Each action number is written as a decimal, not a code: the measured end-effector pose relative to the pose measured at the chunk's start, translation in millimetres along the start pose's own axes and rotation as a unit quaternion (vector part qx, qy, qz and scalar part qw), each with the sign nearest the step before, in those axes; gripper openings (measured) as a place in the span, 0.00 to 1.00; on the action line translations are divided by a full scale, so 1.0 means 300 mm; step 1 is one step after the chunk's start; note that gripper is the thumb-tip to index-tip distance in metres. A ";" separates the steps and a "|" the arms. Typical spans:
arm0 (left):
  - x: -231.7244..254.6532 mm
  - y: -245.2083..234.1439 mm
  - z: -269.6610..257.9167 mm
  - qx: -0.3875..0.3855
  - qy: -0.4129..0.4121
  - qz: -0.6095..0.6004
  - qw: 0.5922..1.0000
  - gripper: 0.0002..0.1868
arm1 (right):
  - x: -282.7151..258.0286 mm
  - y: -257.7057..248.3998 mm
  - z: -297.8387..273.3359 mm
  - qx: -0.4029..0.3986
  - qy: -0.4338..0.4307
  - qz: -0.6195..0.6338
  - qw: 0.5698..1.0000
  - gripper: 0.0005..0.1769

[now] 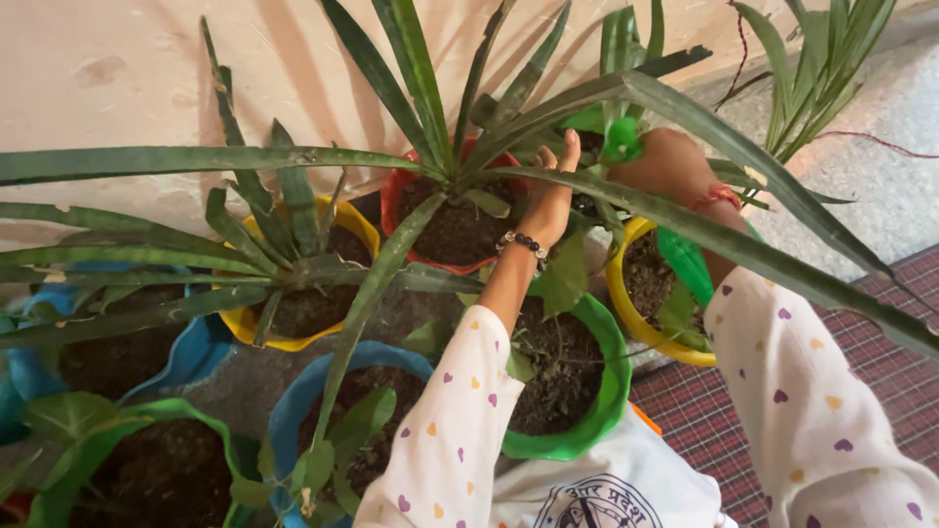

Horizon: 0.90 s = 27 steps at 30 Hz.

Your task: The person uses a green spray bottle to mist water onto several potted plants arranged on a mat. They systematically move from one pot to the next, spraying the leaves and soil of each plant.

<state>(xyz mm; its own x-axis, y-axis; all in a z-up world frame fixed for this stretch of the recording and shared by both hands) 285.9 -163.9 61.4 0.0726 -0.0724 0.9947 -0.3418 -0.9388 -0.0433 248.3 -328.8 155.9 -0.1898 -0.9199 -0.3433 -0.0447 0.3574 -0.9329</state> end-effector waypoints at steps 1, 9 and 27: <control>-0.009 -0.001 0.000 -0.007 -0.012 -0.011 1.000 0.70 | 0.001 -0.004 0.002 -0.006 0.023 0.030 0.999 0.27; 0.002 -0.009 -0.016 -0.027 -0.015 -0.041 0.999 0.69 | 0.022 -0.019 0.017 0.066 0.070 -0.016 0.995 0.38; 0.024 0.015 -0.122 -0.024 0.046 0.074 0.996 0.53 | -0.084 -0.064 -0.124 -0.011 -0.006 -0.185 0.983 0.20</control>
<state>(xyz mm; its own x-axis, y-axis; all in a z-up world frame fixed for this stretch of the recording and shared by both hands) 250.5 -156.4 71.9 -0.0678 -0.1755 0.9821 -0.3872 -0.9026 -0.1880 217.5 -306.5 186.4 -0.1448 -0.9893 0.0186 -0.1300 0.0004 -0.9915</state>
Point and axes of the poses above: each hand's wrist, its own z-axis towards the middle knuckle, its own y-axis out of the palm, x = y × z, the point moved 2 cm from there along z, towards the middle knuckle, and after that the axes turned 5 degrees about -x, right-handed, at the moved point
